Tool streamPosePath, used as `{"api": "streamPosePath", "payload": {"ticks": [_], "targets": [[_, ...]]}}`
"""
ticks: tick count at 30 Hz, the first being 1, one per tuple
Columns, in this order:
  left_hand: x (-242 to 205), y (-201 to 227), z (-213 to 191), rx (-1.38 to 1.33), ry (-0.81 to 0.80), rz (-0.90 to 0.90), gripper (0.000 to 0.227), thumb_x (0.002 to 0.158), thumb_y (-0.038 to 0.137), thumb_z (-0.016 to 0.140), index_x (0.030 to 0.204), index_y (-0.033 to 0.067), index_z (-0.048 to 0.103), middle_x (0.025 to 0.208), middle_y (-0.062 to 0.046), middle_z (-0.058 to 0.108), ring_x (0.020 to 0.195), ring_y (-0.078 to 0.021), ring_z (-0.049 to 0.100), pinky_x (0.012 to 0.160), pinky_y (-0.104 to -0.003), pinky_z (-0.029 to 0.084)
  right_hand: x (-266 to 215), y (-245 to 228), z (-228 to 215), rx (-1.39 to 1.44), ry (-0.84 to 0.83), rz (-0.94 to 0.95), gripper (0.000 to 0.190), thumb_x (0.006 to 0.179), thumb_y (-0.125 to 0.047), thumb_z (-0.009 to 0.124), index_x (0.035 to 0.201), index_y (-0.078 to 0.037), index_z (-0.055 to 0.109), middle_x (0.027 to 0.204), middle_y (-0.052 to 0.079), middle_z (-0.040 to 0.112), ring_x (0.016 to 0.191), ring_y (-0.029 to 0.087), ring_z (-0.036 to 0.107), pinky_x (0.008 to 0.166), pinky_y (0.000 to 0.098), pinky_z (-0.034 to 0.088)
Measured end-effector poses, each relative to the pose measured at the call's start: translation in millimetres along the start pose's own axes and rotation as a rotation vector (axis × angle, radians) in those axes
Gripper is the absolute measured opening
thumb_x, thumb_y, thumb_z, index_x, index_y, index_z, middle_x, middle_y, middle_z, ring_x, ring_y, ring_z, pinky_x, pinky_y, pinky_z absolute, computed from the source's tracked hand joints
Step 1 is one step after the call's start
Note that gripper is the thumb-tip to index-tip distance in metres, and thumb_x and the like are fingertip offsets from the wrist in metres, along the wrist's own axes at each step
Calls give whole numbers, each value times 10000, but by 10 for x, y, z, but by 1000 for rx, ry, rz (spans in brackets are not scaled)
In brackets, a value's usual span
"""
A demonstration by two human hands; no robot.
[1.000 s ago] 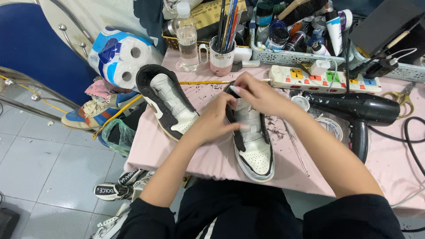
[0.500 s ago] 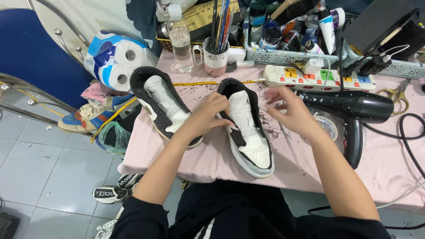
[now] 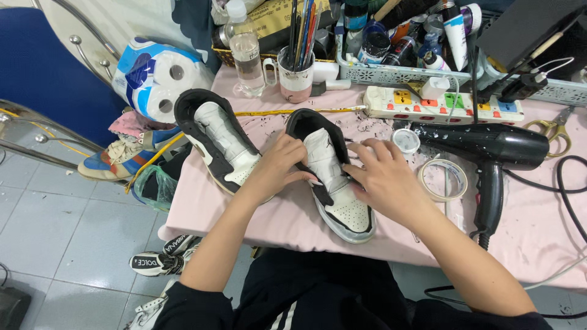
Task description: The person paints the midsole of a sneaker white using a brush and dries it with a hair dryer. They repeat the process on different sections of the shoe.
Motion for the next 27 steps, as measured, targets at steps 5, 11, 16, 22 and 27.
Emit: {"api": "streamPosePath", "payload": {"ticks": [5, 11, 16, 22, 27], "targets": [[-27, -48, 28, 6, 26, -14, 414, 725, 305, 866, 867, 61, 564, 893, -30, 561, 978, -285, 531, 1107, -467, 372, 36, 33, 233, -183, -124, -6, 94, 746, -181, 742, 804, -125, 789, 1333, 100, 597, 1253, 300, 505, 1052, 478, 406], [11, -23, 11, 6, 86, -19, 434, 719, 324, 863, 870, 59, 555, 884, -41, 562, 964, -297, 539, 1078, -454, 409, -178, 812, 12, 587, 241, 207, 139, 833, -32, 765, 956, -75, 815, 1039, 75, 750, 998, 224, 662, 873, 350, 526], [122, 60, -76, 77, 177, 29, 420, 748, 325, 856, 863, 54, 555, 859, -60, 556, 937, -295, 564, 1158, -547, 338, -205, 1460, 321, 898, 461, 496, 146, 973, 40, 711, 1106, 11, 764, 959, 99, 772, 855, 128, 744, 734, 222, 573], [299, -150, -210, -45, 214, -60, 409, 811, 317, 833, 888, 44, 539, 894, -96, 555, 943, -326, 556, 884, -453, 423, 116, 1809, 592, 1059, 400, 540, 171, 1015, 11, 617, 1145, 13, 728, 990, 88, 779, 904, 115, 772, 811, 225, 622], [542, -390, -228, -25, 151, -121, 436, 852, 313, 843, 921, 21, 528, 909, -124, 550, 889, -344, 545, 780, -419, 433, 114, 1868, 301, 839, 484, 458, 147, 1011, 19, 658, 1129, 54, 740, 987, 125, 770, 914, 157, 751, 815, 264, 599]]}}
Point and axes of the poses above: each hand's wrist, its own x-axis towards the middle knuckle, its own z-axis out of the palm, y = z × x, the point moved 10 cm from there along x, towards the middle knuckle
